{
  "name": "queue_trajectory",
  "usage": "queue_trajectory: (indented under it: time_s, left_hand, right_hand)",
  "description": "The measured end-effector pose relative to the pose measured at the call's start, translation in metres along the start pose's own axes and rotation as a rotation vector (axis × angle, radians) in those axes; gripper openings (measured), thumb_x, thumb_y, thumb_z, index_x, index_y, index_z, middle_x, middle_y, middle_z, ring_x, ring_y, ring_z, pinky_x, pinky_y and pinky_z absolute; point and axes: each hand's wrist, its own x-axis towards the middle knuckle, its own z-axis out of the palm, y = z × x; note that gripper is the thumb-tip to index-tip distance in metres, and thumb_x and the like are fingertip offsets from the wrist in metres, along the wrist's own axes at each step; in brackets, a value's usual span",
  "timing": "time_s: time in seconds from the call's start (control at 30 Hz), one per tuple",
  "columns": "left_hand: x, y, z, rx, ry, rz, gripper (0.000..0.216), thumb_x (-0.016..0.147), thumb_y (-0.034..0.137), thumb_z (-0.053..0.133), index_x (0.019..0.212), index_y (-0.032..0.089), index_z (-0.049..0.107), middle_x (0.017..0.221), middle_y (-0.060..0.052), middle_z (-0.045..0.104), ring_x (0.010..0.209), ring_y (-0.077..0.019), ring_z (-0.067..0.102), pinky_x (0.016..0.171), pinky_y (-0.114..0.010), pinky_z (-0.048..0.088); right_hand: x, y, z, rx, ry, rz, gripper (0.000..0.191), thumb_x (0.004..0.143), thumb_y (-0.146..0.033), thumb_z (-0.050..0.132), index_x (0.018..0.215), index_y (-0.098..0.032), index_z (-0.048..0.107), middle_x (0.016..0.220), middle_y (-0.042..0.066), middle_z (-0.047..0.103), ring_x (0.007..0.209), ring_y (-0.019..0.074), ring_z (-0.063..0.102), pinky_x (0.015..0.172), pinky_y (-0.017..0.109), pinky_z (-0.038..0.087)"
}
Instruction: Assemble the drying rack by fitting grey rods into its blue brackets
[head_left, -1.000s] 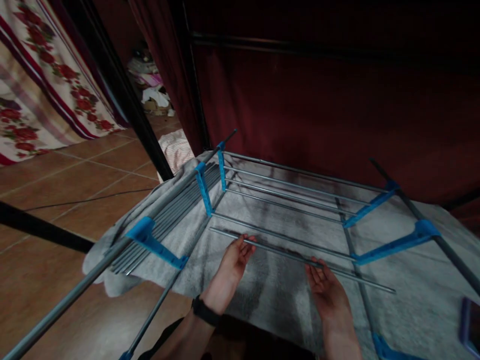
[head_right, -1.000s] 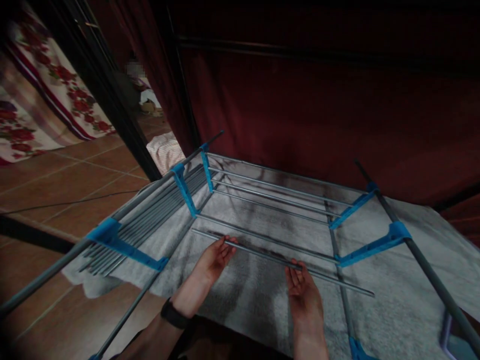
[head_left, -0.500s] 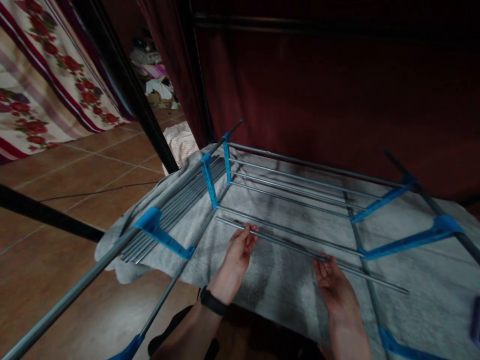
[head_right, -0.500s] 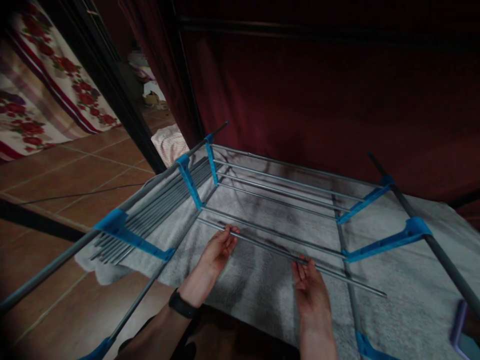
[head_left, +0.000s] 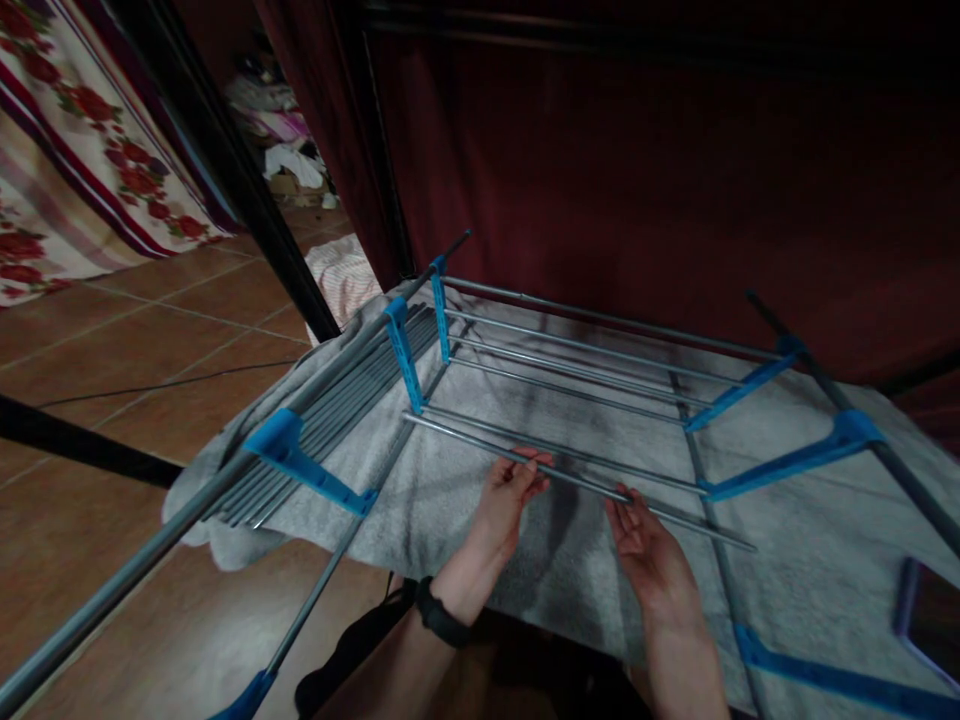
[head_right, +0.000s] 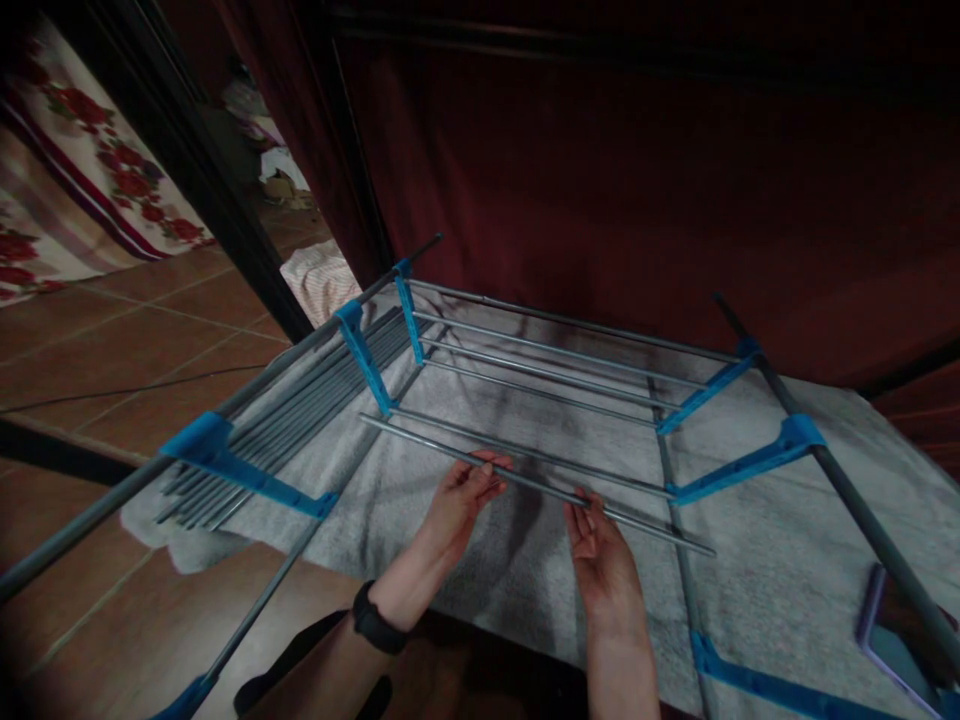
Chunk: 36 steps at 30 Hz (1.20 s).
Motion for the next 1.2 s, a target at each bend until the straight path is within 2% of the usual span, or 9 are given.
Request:
queue_trajectory:
  time_s: [0.23, 0.37, 0.47, 0.6, 0.8, 0.93, 1.0, 1.07, 1.2]
  left_hand:
    - [-0.017, -0.020, 0.032, 0.238, -0.201, 0.211, 0.032, 0.094, 0.040, 0.059, 0.118, 0.019, 0.060, 0.112, -0.010, 0.071, 0.108, -0.0227, 0.067, 0.095, -0.039, 0.052]
    - [-0.028, -0.021, 0.041, 0.447, -0.306, 0.318, 0.041, 0.101, 0.037, 0.047, 0.139, 0.023, 0.046, 0.120, -0.009, 0.068, 0.115, -0.0201, 0.063, 0.106, -0.041, 0.044]
    - [-0.034, -0.002, 0.047, 0.538, -0.317, 0.489, 0.045, 0.102, 0.033, 0.044, 0.146, 0.023, 0.038, 0.117, -0.008, 0.068, 0.110, -0.0184, 0.063, 0.105, -0.039, 0.044]
    - [-0.027, 0.033, 0.050, 0.460, -0.201, 0.783, 0.046, 0.102, 0.030, 0.043, 0.147, 0.026, 0.034, 0.102, -0.004, 0.065, 0.102, -0.0172, 0.064, 0.101, -0.041, 0.048]
    - [-0.029, 0.083, 0.053, 0.341, -0.007, 0.986, 0.037, 0.100, 0.029, 0.049, 0.137, 0.028, 0.048, 0.078, 0.002, 0.056, 0.072, -0.0133, 0.056, 0.074, -0.031, 0.054]
    - [-0.053, 0.120, 0.057, 0.325, -0.031, 1.164, 0.035, 0.100, 0.032, 0.050, 0.135, 0.031, 0.052, 0.067, 0.005, 0.050, 0.060, -0.0118, 0.049, 0.059, -0.025, 0.047]
    - [-0.060, 0.130, 0.054, 0.474, 0.005, 1.211, 0.035, 0.099, 0.031, 0.051, 0.134, 0.030, 0.055, 0.068, 0.004, 0.052, 0.061, -0.0119, 0.051, 0.061, -0.025, 0.047]
    - [-0.060, 0.131, 0.050, 0.752, 0.013, 1.170, 0.034, 0.098, 0.029, 0.053, 0.132, 0.027, 0.059, 0.077, 0.001, 0.060, 0.069, -0.0135, 0.057, 0.067, -0.027, 0.048]
    - [-0.044, 0.115, 0.042, 1.267, -0.209, 1.048, 0.032, 0.098, 0.026, 0.054, 0.128, 0.027, 0.064, 0.098, -0.005, 0.069, 0.088, -0.0181, 0.063, 0.079, -0.031, 0.048]
  right_hand:
    - [-0.014, 0.001, 0.018, -0.033, -0.142, -0.018, 0.021, 0.075, -0.031, 0.081, 0.091, -0.023, 0.073, 0.095, 0.000, 0.074, 0.092, 0.0148, 0.070, 0.086, 0.028, 0.059]
    - [-0.027, 0.003, 0.033, -0.105, -0.283, 0.007, 0.029, 0.076, -0.041, 0.080, 0.098, -0.024, 0.073, 0.110, 0.003, 0.073, 0.104, 0.0190, 0.068, 0.091, 0.034, 0.056]
    - [-0.035, 0.007, 0.040, -0.168, -0.353, 0.025, 0.030, 0.077, -0.045, 0.079, 0.097, -0.023, 0.074, 0.111, 0.006, 0.073, 0.107, 0.0214, 0.066, 0.092, 0.035, 0.054]
    - [-0.041, 0.008, 0.044, -0.218, -0.440, 0.044, 0.028, 0.078, -0.044, 0.077, 0.094, -0.021, 0.075, 0.107, 0.009, 0.074, 0.097, 0.0206, 0.067, 0.087, 0.034, 0.053]
    - [-0.036, 0.001, 0.044, -0.194, -0.352, -0.046, 0.026, 0.074, -0.038, 0.080, 0.094, -0.023, 0.075, 0.102, 0.005, 0.074, 0.093, 0.0186, 0.066, 0.085, 0.033, 0.050]
    - [-0.032, -0.001, 0.045, -0.142, -0.305, -0.055, 0.026, 0.071, -0.038, 0.081, 0.092, -0.023, 0.074, 0.099, 0.004, 0.073, 0.089, 0.0173, 0.065, 0.083, 0.032, 0.051]
    - [-0.030, 0.000, 0.046, -0.130, -0.280, -0.052, 0.027, 0.069, -0.037, 0.082, 0.091, -0.023, 0.074, 0.097, 0.004, 0.073, 0.087, 0.0170, 0.065, 0.082, 0.031, 0.051]
    - [-0.029, 0.001, 0.046, -0.122, -0.260, -0.049, 0.028, 0.068, -0.036, 0.083, 0.090, -0.022, 0.074, 0.096, 0.004, 0.073, 0.087, 0.0171, 0.065, 0.082, 0.031, 0.052]
    - [-0.027, 0.001, 0.045, -0.100, -0.239, -0.057, 0.025, 0.068, -0.035, 0.082, 0.088, -0.023, 0.073, 0.094, 0.003, 0.073, 0.086, 0.0168, 0.065, 0.082, 0.032, 0.053]
